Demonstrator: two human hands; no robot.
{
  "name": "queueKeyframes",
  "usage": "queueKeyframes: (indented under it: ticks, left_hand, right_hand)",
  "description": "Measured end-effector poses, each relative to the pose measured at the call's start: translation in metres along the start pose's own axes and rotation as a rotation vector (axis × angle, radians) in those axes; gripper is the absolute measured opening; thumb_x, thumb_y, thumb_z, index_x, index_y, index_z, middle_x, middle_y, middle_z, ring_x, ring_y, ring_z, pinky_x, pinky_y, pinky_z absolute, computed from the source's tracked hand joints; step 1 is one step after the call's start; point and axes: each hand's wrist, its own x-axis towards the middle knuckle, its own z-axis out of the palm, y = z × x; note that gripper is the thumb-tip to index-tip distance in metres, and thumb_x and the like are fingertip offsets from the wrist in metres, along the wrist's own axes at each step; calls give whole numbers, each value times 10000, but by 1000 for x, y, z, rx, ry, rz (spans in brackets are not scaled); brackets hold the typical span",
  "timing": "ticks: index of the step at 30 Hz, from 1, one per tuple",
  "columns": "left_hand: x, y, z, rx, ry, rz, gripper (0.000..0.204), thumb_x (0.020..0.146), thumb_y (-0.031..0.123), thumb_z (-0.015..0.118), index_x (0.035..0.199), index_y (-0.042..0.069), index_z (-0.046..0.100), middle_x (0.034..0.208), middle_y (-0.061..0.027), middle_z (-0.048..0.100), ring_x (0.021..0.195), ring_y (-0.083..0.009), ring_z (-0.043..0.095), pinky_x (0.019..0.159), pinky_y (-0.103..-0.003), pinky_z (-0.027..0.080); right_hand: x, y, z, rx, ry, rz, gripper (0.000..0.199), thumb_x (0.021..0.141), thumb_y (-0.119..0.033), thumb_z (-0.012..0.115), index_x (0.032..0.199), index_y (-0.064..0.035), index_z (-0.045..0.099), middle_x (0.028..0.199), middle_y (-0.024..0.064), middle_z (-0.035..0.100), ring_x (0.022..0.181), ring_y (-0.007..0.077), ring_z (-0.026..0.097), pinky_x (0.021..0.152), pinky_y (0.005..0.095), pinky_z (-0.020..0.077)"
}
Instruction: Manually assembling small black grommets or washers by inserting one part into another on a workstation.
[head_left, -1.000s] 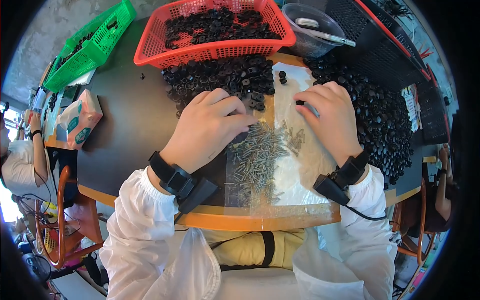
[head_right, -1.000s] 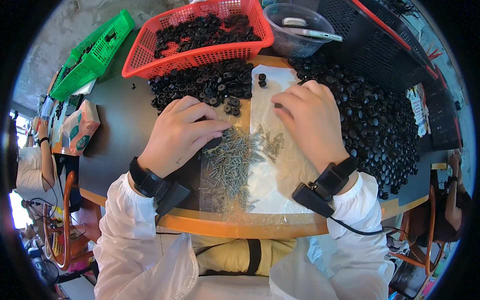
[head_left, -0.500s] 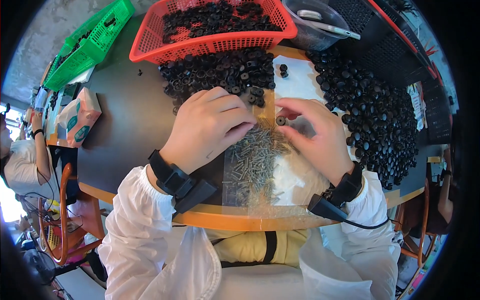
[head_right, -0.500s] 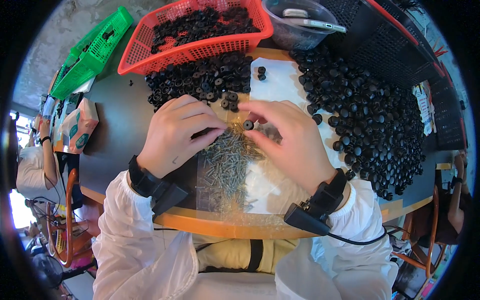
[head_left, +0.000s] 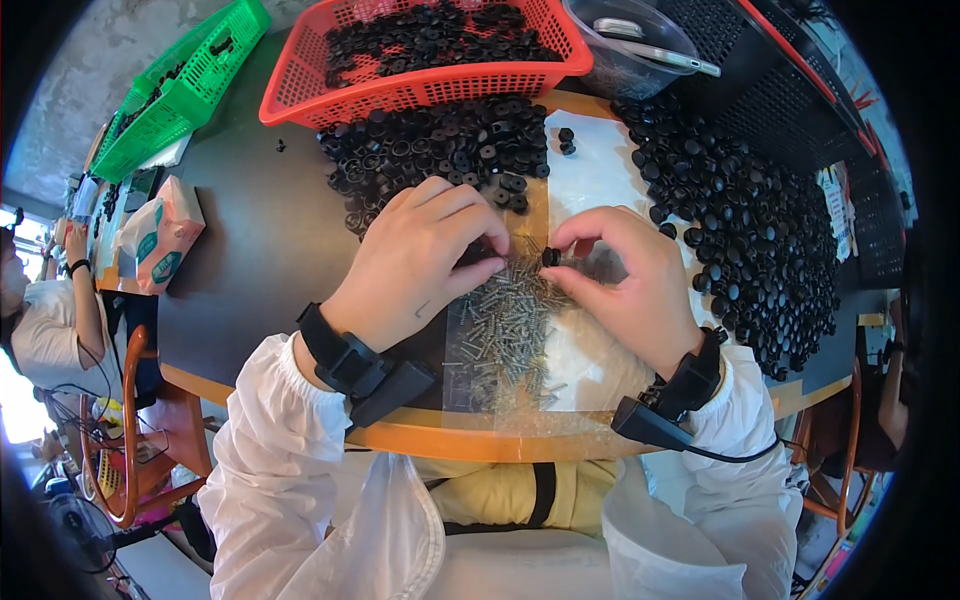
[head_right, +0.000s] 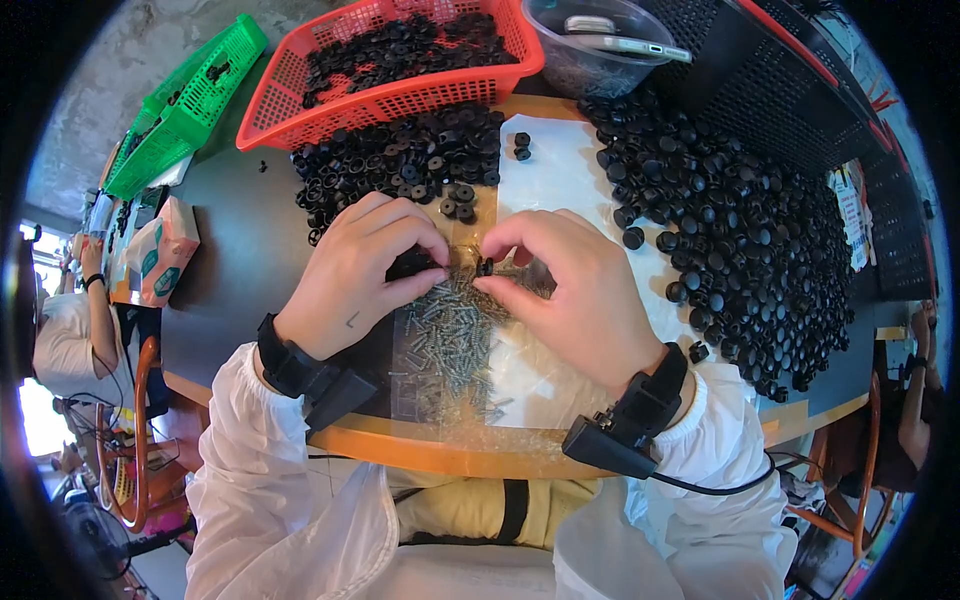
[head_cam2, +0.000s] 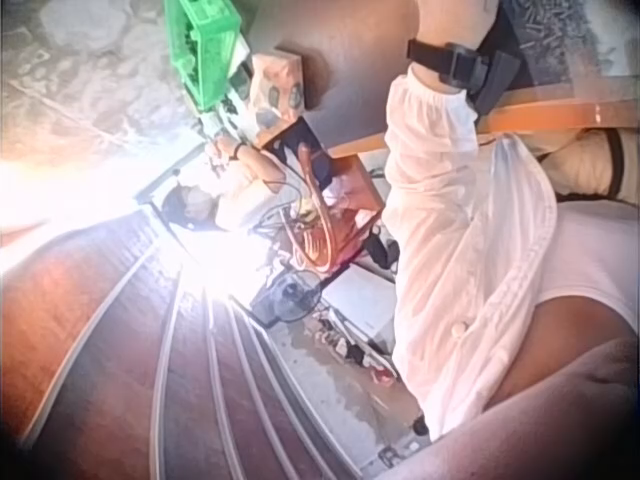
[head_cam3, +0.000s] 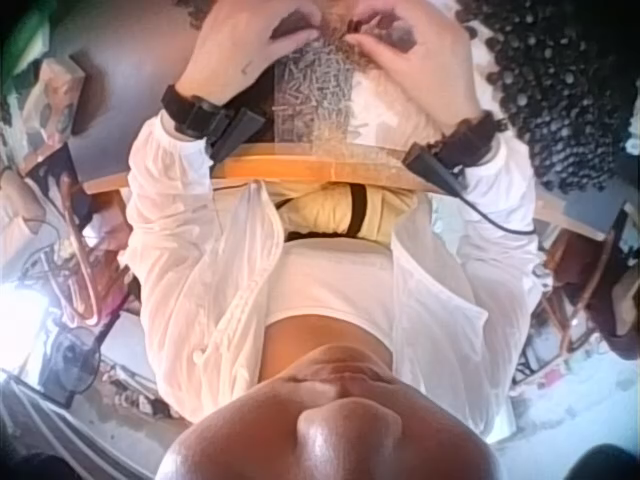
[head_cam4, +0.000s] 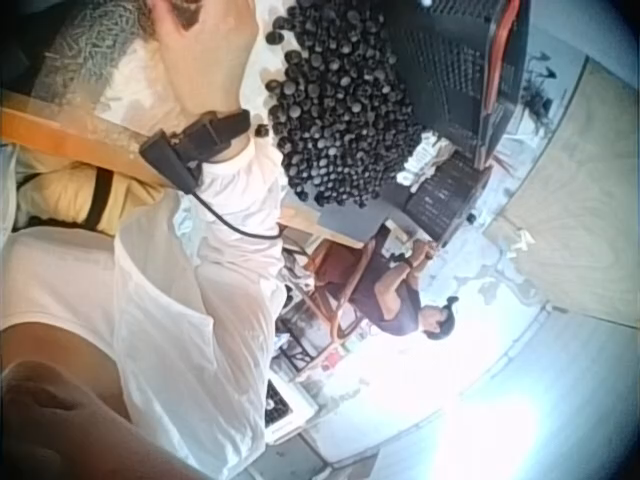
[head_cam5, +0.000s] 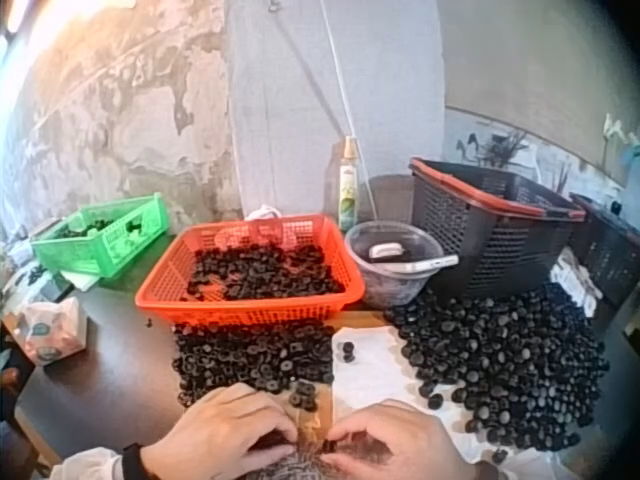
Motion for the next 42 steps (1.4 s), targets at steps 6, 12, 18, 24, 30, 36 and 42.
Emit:
queueKeyframes:
  ticks: [6, 12, 18, 24, 30, 36, 42]
  left_hand:
    - [-1, -6, 1, -92, 28, -14, 195, 767, 58, 757, 928, 71, 649, 889, -45, 636, 871, -267, 578, 790, -363, 468]
    - [1, 8, 0, -256, 173, 16, 205, 792, 26, 756, 985, 59, 694, 957, -70, 688, 860, -250, 635, 766, -338, 506]
    - [-4, 18, 10, -498, 172, -173, 321, 803, -27, 750, 1105, 43, 670, 936, -49, 717, 805, -130, 672, 725, -263, 528]
    - [-5, 20, 6, -478, 193, -153, 385, 803, -33, 756, 1155, 35, 616, 960, -47, 734, 796, -101, 670, 729, -252, 526]
    - [-4, 22, 7, -477, 194, -158, 400, 800, -22, 765, 1162, 34, 606, 951, -44, 739, 786, -100, 665, 724, -253, 527]
    - [-4, 22, 7, -500, 216, -142, 436, 768, 34, 806, 1158, 38, 613, 950, -67, 744, 782, -141, 663, 742, -281, 526]
    - [3, 10, -22, 82, 237, 67, 522, 558, 269, 890, 1007, 100, 686, 930, -35, 625, 867, -259, 557, 783, -363, 463]
  right_hand:
    - [3, 5, 1, -76, -9, -132, 240, 751, -79, 796, 963, -65, 685, 883, 63, 677, 751, 184, 635, 664, 294, 507]
    - [-2, -2, -1, 193, -33, 141, 238, 777, -53, 797, 995, -27, 706, 960, 60, 719, 781, 107, 662, 702, 249, 526]
    - [-3, 4, 3, 405, -13, 202, 223, 797, -13, 779, 1002, 4, 695, 977, 52, 723, 816, 77, 650, 708, 245, 534]
    - [-1, -2, -2, 125, -10, 53, 218, 765, -35, 798, 966, -28, 715, 939, 61, 718, 759, 127, 653, 676, 255, 519]
    - [0, -1, -2, 55, 35, -63, 233, 728, -52, 818, 941, -44, 724, 918, 73, 713, 752, 180, 662, 654, 271, 520]
    - [0, -9, -5, 87, 17, -67, 210, 731, -32, 807, 926, -47, 730, 909, 78, 713, 786, 168, 671, 678, 270, 529]
    - [-2, -3, -2, 661, -10, 325, 218, 814, 7, 759, 1023, -11, 697, 973, 38, 693, 864, 92, 634, 764, 227, 504]
